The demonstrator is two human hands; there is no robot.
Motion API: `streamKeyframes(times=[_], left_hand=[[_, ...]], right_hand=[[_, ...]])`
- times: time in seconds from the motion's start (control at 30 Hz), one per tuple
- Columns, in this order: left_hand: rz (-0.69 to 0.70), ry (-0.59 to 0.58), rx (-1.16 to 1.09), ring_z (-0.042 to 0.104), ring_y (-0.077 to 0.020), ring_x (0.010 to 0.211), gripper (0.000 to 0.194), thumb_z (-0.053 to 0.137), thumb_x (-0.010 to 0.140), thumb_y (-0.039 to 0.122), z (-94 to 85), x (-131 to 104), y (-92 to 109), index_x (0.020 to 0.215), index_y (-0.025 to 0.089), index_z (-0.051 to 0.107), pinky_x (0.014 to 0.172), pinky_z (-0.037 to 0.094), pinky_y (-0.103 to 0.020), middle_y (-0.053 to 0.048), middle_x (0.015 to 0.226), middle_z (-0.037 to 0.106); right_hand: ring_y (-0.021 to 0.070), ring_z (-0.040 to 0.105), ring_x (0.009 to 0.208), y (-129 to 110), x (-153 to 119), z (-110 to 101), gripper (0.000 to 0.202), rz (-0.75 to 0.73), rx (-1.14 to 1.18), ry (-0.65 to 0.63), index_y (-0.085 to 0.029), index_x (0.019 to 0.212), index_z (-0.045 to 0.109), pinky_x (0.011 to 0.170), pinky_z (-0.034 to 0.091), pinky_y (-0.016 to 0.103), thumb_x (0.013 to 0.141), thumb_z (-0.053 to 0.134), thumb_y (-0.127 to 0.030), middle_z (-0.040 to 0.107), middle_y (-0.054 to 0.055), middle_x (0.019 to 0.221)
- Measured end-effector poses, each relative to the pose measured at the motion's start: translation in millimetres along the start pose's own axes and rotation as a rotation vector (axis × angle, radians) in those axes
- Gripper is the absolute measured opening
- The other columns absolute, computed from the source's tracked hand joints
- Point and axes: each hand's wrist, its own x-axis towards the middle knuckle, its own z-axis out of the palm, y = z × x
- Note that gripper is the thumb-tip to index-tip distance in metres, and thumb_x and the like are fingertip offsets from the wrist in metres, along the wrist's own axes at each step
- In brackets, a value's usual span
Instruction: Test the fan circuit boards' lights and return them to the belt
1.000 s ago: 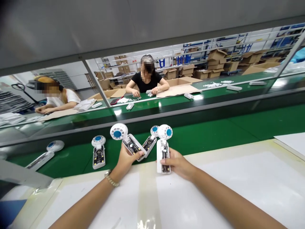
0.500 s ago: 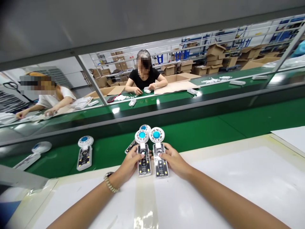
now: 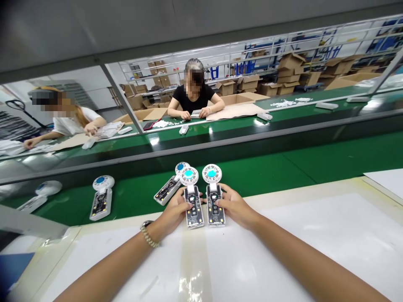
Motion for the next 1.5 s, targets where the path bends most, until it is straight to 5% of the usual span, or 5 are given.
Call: streamKeyframes(times=[1.5], left_hand=[[-0.081, -0.004, -0.004, 0.059, -0.0251, 0.089, 0.049, 0.068, 0.059, 0.012, 14.1, -6, 13, 0.101, 0.017, 0.042, 0.076, 0.045, -0.038, -0.009, 0.092, 0.062]], right_hand=[[0.0285, 0.053, 0.108, -8, -5, 5, 0.052, 0.013, -0.074, -0.043, -0.021, 0.12, 0.04, 0.088, 0.044, 0.048, 0.073, 0.063, -0.023, 0.058, 0.012, 0.115]])
